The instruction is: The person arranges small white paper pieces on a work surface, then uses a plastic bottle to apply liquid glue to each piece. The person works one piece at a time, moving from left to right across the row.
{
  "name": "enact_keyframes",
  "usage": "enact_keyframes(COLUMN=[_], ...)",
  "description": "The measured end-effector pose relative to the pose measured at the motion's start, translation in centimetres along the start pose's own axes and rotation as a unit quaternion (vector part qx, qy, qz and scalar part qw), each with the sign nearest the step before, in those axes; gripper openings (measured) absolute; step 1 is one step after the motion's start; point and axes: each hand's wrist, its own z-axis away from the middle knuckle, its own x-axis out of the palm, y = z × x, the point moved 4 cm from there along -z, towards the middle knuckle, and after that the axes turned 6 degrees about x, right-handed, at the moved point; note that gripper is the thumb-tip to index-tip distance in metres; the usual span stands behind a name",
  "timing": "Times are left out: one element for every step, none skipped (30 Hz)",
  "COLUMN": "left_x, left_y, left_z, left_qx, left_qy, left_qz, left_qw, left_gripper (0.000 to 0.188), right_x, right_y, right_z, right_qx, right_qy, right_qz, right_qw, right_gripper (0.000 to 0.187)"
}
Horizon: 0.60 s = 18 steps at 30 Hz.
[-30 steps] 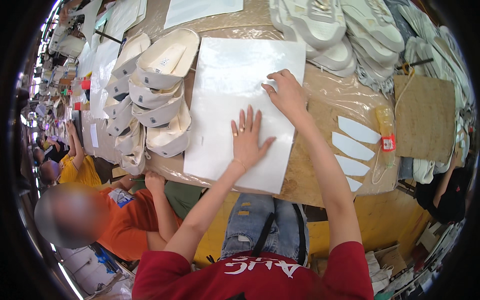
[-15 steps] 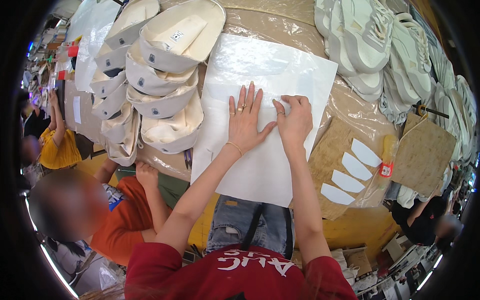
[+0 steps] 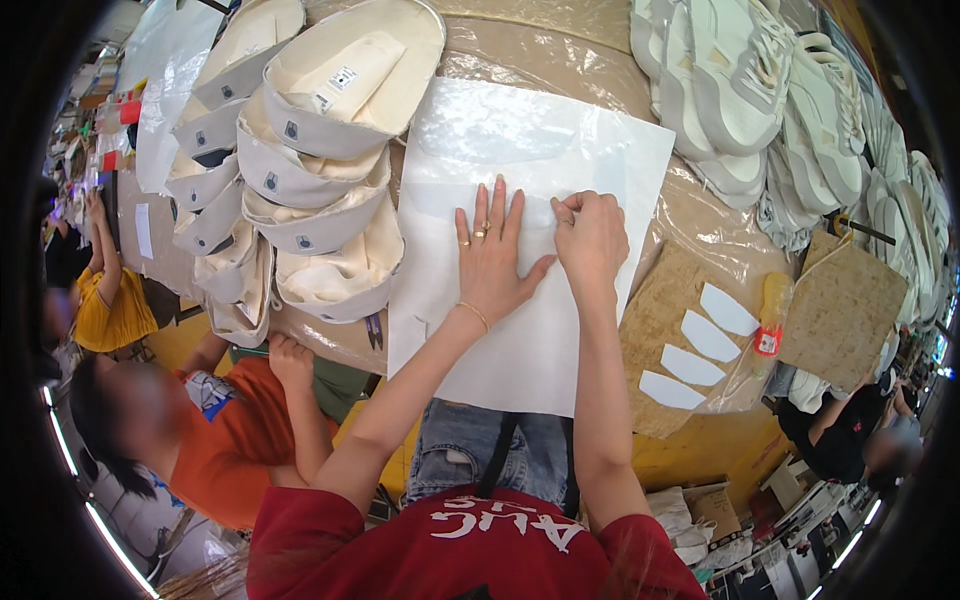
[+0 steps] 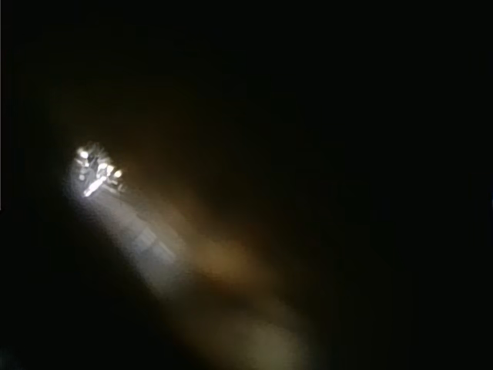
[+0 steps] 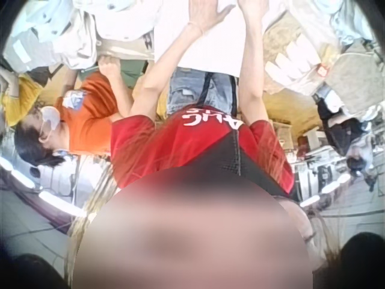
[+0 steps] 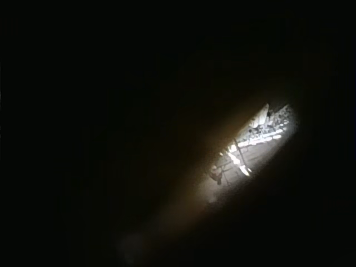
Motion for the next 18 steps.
enact_keyframes(left_x=[0.0, -0.1, 0.0, 0.1, 0.1, 0.5, 0.9, 1.2, 1.5, 1.8, 2.1, 2.1, 2.1, 2.0, 2.0, 1.8, 1.6, 1.4], left_y=[0.2, 0.4, 0.6, 0.9, 1.2, 1.3, 1.4, 1.5, 1.6, 1.6, 1.6, 1.7, 1.7, 1.7, 1.6, 1.6, 1.5, 1.4], left_z=[0.0, -0.1, -0.3, -0.5, -0.7, -1.0, -1.3, -1.6, -1.7, -1.8, -2.0, -2.1, -2.2, -2.2, -2.2, -2.3, -2.4, -2.4], left_qx=[-0.008, -0.011, -0.017, -0.019, -0.009, -0.024, -0.026, -0.028, -0.034, -0.040, -0.052, -0.043, -0.044, -0.045, -0.049, -0.051, -0.052, -0.059], left_qy=[-0.008, -0.001, 0.007, 0.028, 0.068, 0.064, 0.079, 0.094, 0.112, 0.131, 0.141, 0.173, 0.193, 0.211, 0.219, 0.228, 0.239, 0.244], left_qz=[0.002, -0.005, 0.013, 0.023, 0.030, 0.031, 0.031, 0.030, 0.018, 0.005, 0.000, -0.011, -0.014, -0.018, -0.012, -0.007, -0.002, 0.022], left_qw=[1.000, 1.000, 1.000, 0.999, 0.997, 0.997, 0.996, 0.995, 0.993, 0.991, 0.989, 0.984, 0.980, 0.976, 0.974, 0.972, 0.970, 0.968], left_gripper=[0.093, 0.091, 0.091, 0.090, 0.090, 0.088, 0.086, 0.084, 0.081, 0.077, 0.074, 0.070, 0.066, 0.063, 0.057, 0.051, 0.046, 0.039], right_x=[-0.2, -0.3, -0.3, -0.2, -0.2, -0.2, -0.3, -0.4, -0.6, -0.7, -0.9, -1.2, -1.4, -1.5, -1.7, -1.9, -1.8, -1.6], right_y=[-0.1, -0.1, -0.2, -0.2, -0.3, -0.5, -0.7, -0.9, -1.2, -1.4, -1.5, -1.8, -1.7, -1.7, -1.8, -1.9, -1.8, -1.6], right_z=[0.2, 0.4, 0.6, 0.7, 0.7, 0.7, 0.6, 0.5, 0.4, 0.3, 0.2, 0.3, 0.6, 0.9, 1.2, 1.5, 1.5, 1.5], right_qx=[-0.013, -0.025, -0.032, -0.036, -0.043, -0.044, -0.048, -0.045, -0.052, -0.053, -0.037, -0.051, -0.047, -0.041, -0.068, -0.097, -0.112, -0.122], right_qy=[0.014, 0.022, 0.015, 0.002, -0.007, -0.011, -0.011, -0.017, -0.009, -0.008, -0.011, -0.010, -0.017, -0.025, -0.031, -0.035, -0.048, -0.042], right_qz=[-0.009, -0.019, -0.047, -0.075, -0.109, -0.135, -0.165, -0.196, -0.213, -0.231, -0.246, -0.257, -0.264, -0.271, -0.313, -0.355, -0.391, -0.434], right_qw=[1.000, 0.999, 0.998, 0.997, 0.993, 0.990, 0.985, 0.979, 0.976, 0.972, 0.968, 0.965, 0.963, 0.961, 0.947, 0.929, 0.912, 0.892], right_gripper=[0.025, 0.025, 0.024, 0.023, 0.022, 0.021, 0.019, 0.017, 0.016, 0.016, 0.016, 0.018, 0.020, 0.022, 0.023, 0.025, 0.027, 0.028])
